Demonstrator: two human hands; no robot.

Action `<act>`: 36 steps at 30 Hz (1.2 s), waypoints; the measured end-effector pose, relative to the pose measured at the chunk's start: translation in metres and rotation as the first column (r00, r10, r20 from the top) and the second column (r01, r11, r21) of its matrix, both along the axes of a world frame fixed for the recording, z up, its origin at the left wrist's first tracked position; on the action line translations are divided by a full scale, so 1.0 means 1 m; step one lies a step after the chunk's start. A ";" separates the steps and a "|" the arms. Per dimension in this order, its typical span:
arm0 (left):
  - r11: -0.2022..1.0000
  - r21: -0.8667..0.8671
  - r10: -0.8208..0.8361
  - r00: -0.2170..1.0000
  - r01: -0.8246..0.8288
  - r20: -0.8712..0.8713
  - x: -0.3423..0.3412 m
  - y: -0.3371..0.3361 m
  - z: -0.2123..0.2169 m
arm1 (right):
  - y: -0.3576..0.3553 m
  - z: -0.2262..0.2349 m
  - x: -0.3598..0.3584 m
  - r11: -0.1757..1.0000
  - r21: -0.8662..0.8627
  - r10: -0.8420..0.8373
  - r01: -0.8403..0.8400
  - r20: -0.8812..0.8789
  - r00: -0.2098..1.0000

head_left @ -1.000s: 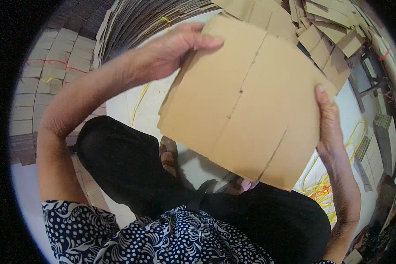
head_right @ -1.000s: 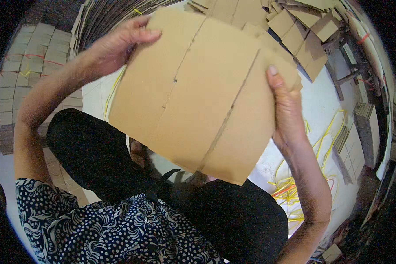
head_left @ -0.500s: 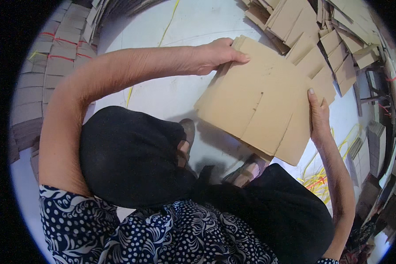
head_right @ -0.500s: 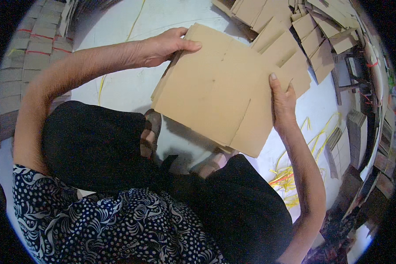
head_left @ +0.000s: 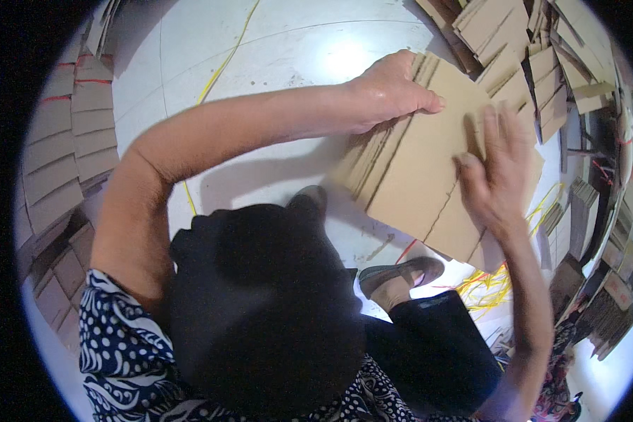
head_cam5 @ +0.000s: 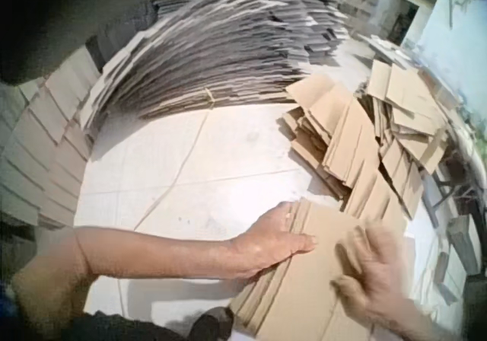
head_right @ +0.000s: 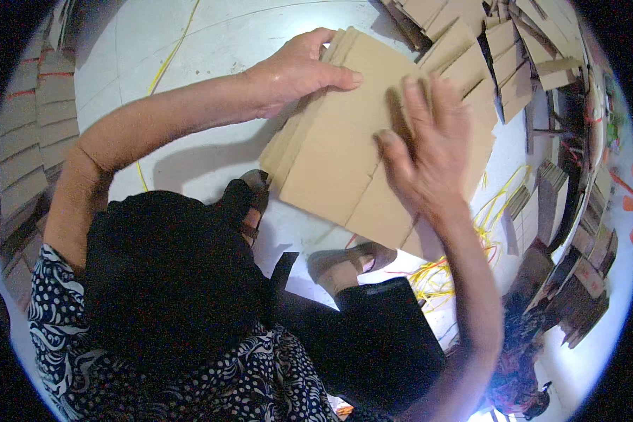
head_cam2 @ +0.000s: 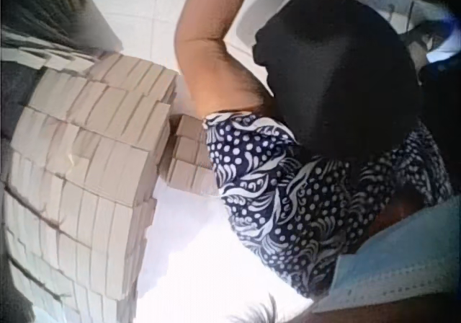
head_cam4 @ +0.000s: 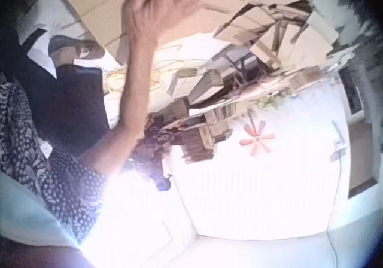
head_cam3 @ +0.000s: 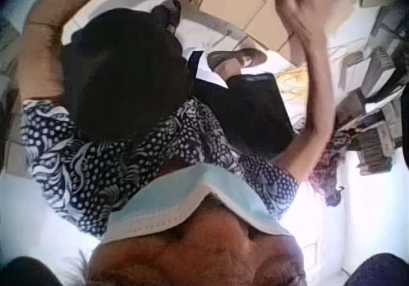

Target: The person gathers and stacks flat cardboard pieces on the floor, aligns them into a neat pile, and then ties the stack with a yellow plastic strap. The person handles the cardboard by hand and uses a strap to secure the bundle.

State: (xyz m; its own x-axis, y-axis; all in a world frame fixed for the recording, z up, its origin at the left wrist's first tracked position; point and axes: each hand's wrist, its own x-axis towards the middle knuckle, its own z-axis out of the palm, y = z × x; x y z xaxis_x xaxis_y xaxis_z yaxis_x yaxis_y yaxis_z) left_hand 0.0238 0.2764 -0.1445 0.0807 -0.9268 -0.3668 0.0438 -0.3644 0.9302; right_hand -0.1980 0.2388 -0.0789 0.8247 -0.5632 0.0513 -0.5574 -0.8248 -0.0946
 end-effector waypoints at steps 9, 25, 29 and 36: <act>0.953 0.227 0.236 0.961 -0.200 -0.145 0.013 0.166 -0.178 | 0.003 -0.038 0.005 0.993 0.108 -0.065 0.052 0.121 0.990; 0.906 0.411 0.280 0.875 -0.105 -0.395 -0.006 0.149 -0.138 | -0.011 -0.045 -0.014 0.965 0.254 -0.125 0.063 0.238 0.963; 0.878 0.477 0.310 0.804 -0.038 -0.507 -0.006 0.136 -0.107 | -0.015 -0.044 -0.016 0.970 0.240 -0.090 0.037 0.214 0.973; 0.838 0.544 0.371 0.767 -0.034 -0.524 -0.019 0.139 -0.126 | -0.023 -0.044 -0.027 0.968 0.250 -0.088 0.027 0.235 0.968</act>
